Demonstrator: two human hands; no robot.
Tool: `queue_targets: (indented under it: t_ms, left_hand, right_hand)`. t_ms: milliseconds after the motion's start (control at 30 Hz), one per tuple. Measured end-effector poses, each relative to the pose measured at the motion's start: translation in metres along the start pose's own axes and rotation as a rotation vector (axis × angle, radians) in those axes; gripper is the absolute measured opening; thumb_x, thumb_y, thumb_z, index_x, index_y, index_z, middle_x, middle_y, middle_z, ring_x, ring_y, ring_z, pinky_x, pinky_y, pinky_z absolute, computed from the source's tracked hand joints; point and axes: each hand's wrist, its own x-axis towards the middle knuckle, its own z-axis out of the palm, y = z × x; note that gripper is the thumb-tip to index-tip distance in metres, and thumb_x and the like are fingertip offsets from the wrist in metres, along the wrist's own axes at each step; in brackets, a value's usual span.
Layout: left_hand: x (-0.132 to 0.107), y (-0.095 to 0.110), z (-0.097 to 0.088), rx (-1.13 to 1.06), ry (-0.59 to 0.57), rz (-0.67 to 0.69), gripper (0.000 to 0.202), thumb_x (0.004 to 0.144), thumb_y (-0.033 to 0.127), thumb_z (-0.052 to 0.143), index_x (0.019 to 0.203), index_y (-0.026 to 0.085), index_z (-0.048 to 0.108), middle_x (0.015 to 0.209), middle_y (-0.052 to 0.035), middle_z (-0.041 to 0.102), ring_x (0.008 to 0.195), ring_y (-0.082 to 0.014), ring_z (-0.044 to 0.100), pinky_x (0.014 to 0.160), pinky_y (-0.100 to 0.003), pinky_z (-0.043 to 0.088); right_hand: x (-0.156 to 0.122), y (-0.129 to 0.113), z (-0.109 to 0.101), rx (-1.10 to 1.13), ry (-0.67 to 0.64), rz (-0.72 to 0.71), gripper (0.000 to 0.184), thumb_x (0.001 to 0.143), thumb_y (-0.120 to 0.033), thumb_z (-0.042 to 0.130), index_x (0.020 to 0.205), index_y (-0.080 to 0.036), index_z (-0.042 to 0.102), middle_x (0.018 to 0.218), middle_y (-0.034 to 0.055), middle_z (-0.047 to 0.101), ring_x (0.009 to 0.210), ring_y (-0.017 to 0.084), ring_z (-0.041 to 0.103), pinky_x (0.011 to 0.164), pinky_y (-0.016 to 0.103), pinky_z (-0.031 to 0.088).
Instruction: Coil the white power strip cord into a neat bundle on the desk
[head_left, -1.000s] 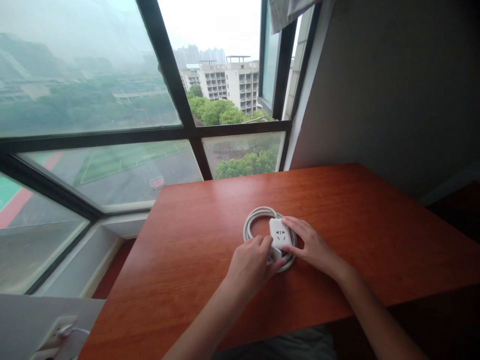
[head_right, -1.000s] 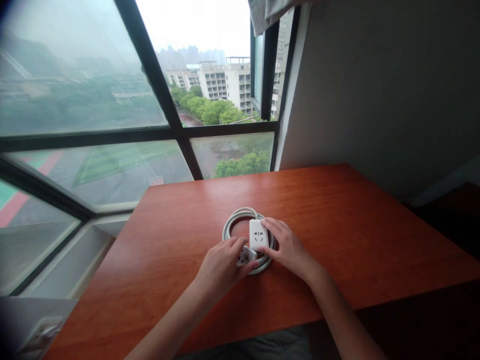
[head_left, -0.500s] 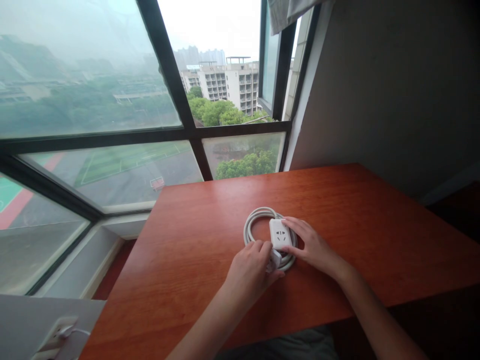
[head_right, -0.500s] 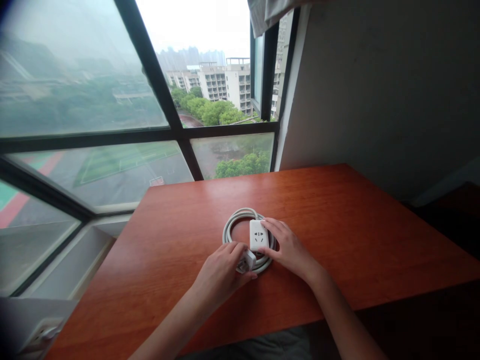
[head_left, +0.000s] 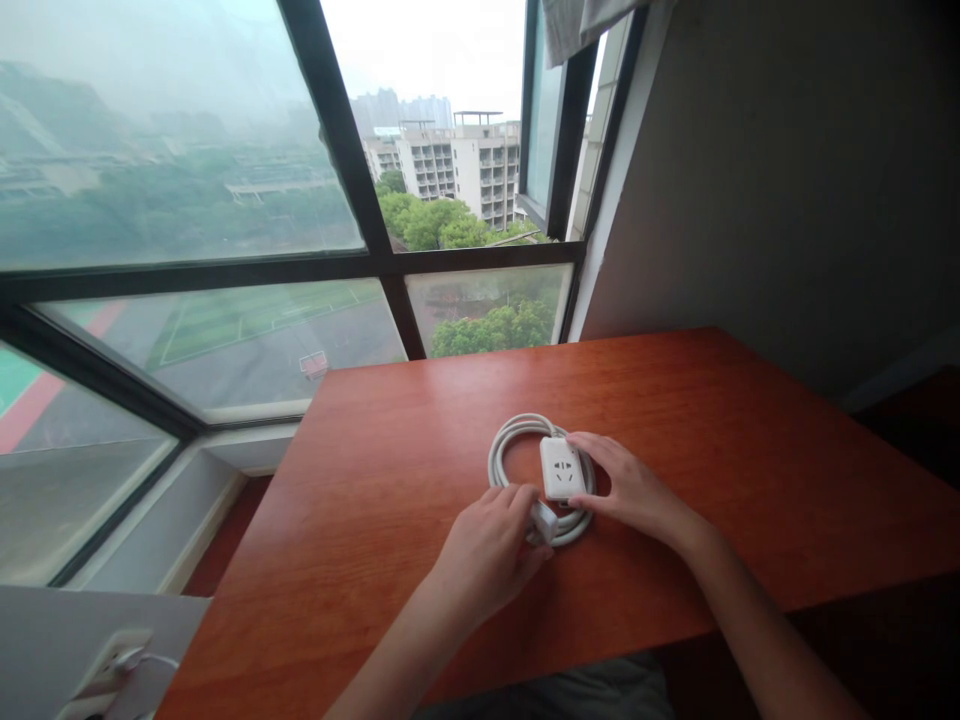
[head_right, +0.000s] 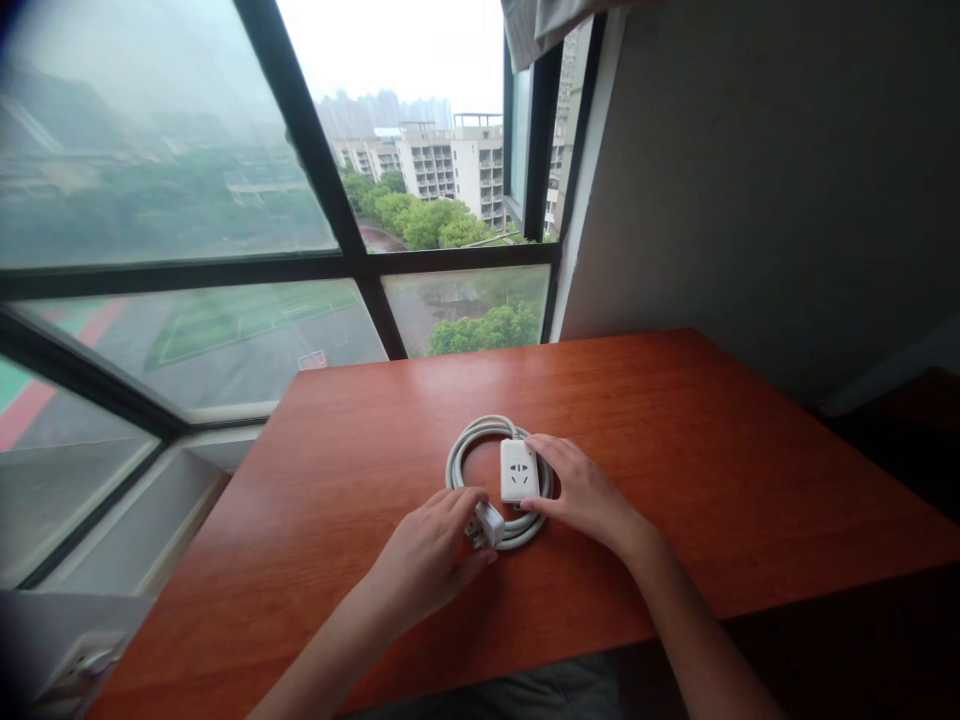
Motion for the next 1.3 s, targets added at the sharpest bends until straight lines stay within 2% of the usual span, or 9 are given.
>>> queue_targets:
  t_ms: [100,267,400,567,667,800,900,1033,1300]
  left_hand:
    - [-0.001,-0.001,0.000,-0.072,0.023,0.029,0.044,0.080,0.025,0.063,0.122,0.027,0.048,0.113,-0.0044,0.060,0.101,-0.0224,0.056,0.087,-0.033,0.044]
    - [-0.003,0.005,0.008,-0.144,0.141,-0.049,0.033,0.078,0.021,0.061,0.110,0.024,0.052,0.104,-0.0053,0.061,0.093,-0.0214,0.058,0.081,-0.032,0.045]
    - [-0.002,0.011,0.020,-0.066,0.211,-0.110,0.026,0.079,0.022,0.057,0.104,0.022,0.050,0.102,-0.0055,0.061,0.093,-0.0223,0.057,0.080,-0.033,0.044]
    - [0.003,0.019,0.024,0.112,0.236,-0.174,0.015,0.086,0.035,0.054,0.095,0.023,0.050,0.094,-0.0055,0.063,0.088,-0.0235,0.058,0.074,-0.033,0.042]
    - [0.009,0.024,0.024,0.133,0.261,-0.228,0.016,0.090,0.037,0.049,0.095,0.023,0.049,0.094,-0.0056,0.062,0.084,-0.0223,0.059,0.069,-0.032,0.042]
    - [0.018,0.028,0.029,0.126,0.232,-0.254,0.013,0.088,0.033,0.052,0.095,0.023,0.050,0.098,-0.0059,0.060,0.086,-0.0230,0.058,0.069,-0.032,0.043]
    - [0.018,0.027,0.034,0.055,0.226,-0.239,0.012,0.088,0.030,0.054,0.096,0.022,0.051,0.098,-0.0064,0.060,0.089,-0.0228,0.057,0.075,-0.033,0.045]
    - [0.012,0.022,0.030,-0.096,0.246,-0.136,0.022,0.088,0.030,0.055,0.108,0.022,0.050,0.104,-0.0071,0.060,0.095,-0.0223,0.056,0.082,-0.034,0.045]
    - [0.006,0.004,0.015,-0.101,0.169,-0.058,0.016,0.087,0.021,0.052,0.103,0.021,0.053,0.099,-0.0050,0.062,0.091,-0.0218,0.055,0.078,-0.032,0.042]
  right_hand:
    - [-0.001,-0.001,0.000,0.000,0.001,0.004,0.069,0.075,-0.039,0.073,0.136,-0.025,0.045,0.138,0.0092,0.052,0.128,0.027,0.046,0.109,0.047,0.038]
    - [-0.001,-0.004,0.000,0.009,0.008,-0.001,0.068,0.076,-0.039,0.071,0.137,-0.026,0.045,0.138,0.0094,0.052,0.128,0.028,0.047,0.108,0.048,0.038]
    - [-0.001,-0.005,0.000,0.005,0.017,-0.001,0.069,0.076,-0.040,0.071,0.138,-0.027,0.044,0.138,0.0089,0.052,0.128,0.027,0.047,0.109,0.047,0.038]
    - [-0.001,-0.004,0.001,0.012,0.024,-0.005,0.068,0.075,-0.039,0.072,0.137,-0.027,0.045,0.137,0.0088,0.052,0.128,0.027,0.047,0.108,0.047,0.038]
    - [0.000,-0.004,0.001,0.012,0.027,-0.009,0.067,0.075,-0.039,0.072,0.136,-0.026,0.046,0.137,0.0087,0.053,0.128,0.027,0.047,0.108,0.046,0.039]
    - [0.000,-0.003,0.002,0.012,0.040,-0.009,0.067,0.074,-0.039,0.073,0.135,-0.025,0.047,0.136,0.0092,0.054,0.127,0.028,0.048,0.107,0.047,0.040]
    - [0.000,-0.003,0.003,0.012,0.054,-0.010,0.068,0.073,-0.038,0.073,0.135,-0.026,0.048,0.135,0.0094,0.055,0.126,0.028,0.049,0.107,0.047,0.040]
    - [0.000,-0.003,0.004,0.008,0.058,-0.023,0.066,0.074,-0.037,0.073,0.134,-0.025,0.048,0.135,0.0098,0.055,0.126,0.028,0.049,0.107,0.047,0.040]
    - [0.002,-0.005,0.001,-0.050,0.045,-0.024,0.067,0.071,-0.036,0.075,0.131,-0.023,0.049,0.132,0.0101,0.056,0.122,0.029,0.051,0.104,0.047,0.043]
